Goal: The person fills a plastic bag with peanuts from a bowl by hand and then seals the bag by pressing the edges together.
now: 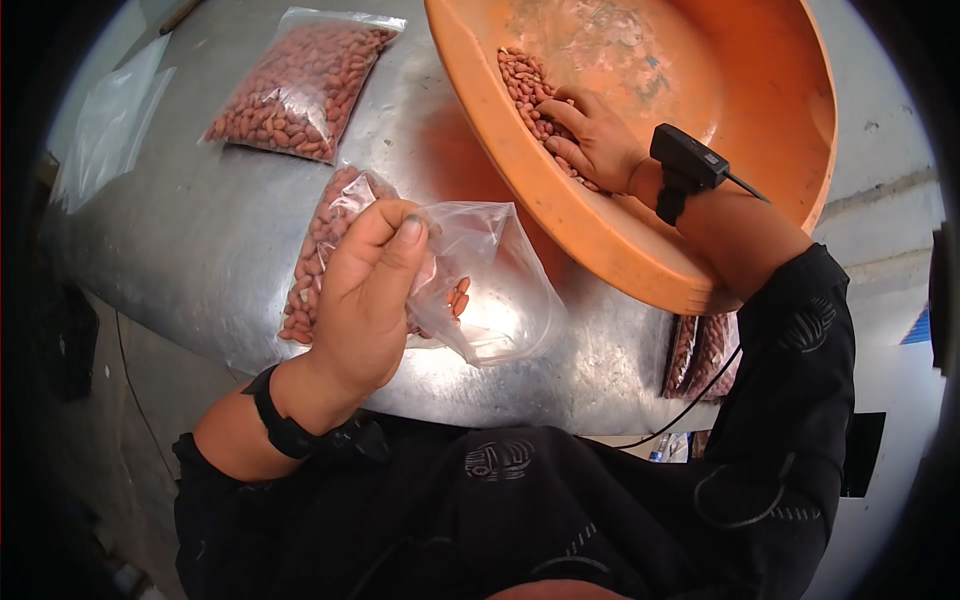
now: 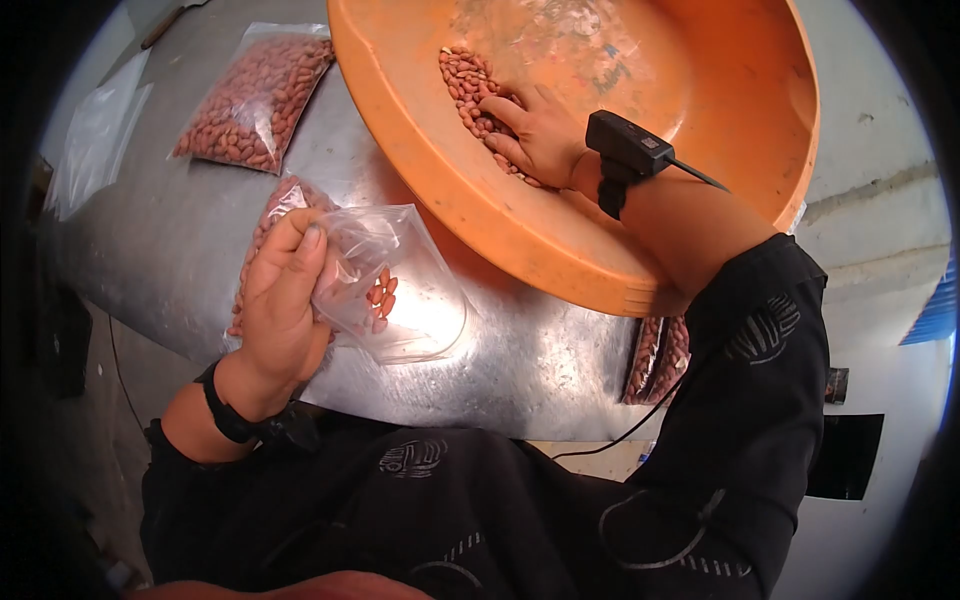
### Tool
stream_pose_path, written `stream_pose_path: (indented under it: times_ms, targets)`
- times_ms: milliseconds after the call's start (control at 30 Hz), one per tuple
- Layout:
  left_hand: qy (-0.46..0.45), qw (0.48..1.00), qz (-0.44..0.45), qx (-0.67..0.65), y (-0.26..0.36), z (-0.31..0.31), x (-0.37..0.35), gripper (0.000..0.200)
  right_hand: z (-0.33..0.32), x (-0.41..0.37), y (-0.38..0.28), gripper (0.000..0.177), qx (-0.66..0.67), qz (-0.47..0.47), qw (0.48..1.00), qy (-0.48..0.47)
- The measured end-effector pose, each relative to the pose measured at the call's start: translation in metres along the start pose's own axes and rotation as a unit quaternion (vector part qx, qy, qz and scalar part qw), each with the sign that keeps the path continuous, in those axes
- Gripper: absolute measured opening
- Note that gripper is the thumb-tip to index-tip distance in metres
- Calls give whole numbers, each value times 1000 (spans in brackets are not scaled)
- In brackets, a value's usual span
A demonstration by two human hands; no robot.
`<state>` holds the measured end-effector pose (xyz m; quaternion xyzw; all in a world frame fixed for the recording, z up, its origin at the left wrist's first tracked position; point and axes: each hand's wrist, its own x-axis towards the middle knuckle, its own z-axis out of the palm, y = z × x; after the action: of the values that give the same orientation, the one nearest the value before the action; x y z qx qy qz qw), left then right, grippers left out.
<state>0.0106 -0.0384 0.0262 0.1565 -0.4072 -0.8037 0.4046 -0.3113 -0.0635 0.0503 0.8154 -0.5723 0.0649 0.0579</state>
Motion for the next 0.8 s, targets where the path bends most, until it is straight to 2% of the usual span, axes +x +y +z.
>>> stream_pose_path:
  times_ms: [233, 367, 467, 533, 633, 667, 767, 800]
  targets:
    - [15, 1000, -10, -15, 2, 5, 0, 17, 9, 0, 6, 27, -1, 23, 999, 27]
    - [23, 1000, -19, 9, 2, 4, 1, 18, 4, 5, 22, 23, -5, 6, 1000, -20]
    - [46, 998, 25, 21, -8, 4, 5, 19, -1, 12, 31, 18, -10, -7, 999, -34]
    - [26, 999, 10, 27, -2, 6, 3, 20, -11, 16, 28, 15, -8, -1, 998, -55]
    - [25, 999, 15, 45, -6, 3, 3, 20, -40, 18, 16, 14, 66, 144, 982, -98]
    - [29, 998, 22, 53, -8, 2, 4, 20, -43, 14, 20, 18, 96, 119, 987, -49]
    - [24, 997, 34, 64, -6, 4, 1, 20, -82, 14, -19, 21, 297, 234, 925, -23]
    - [21, 996, 46, 68, -5, 5, 0, 20, -93, 12, -35, 22, 336, 221, 915, -19]
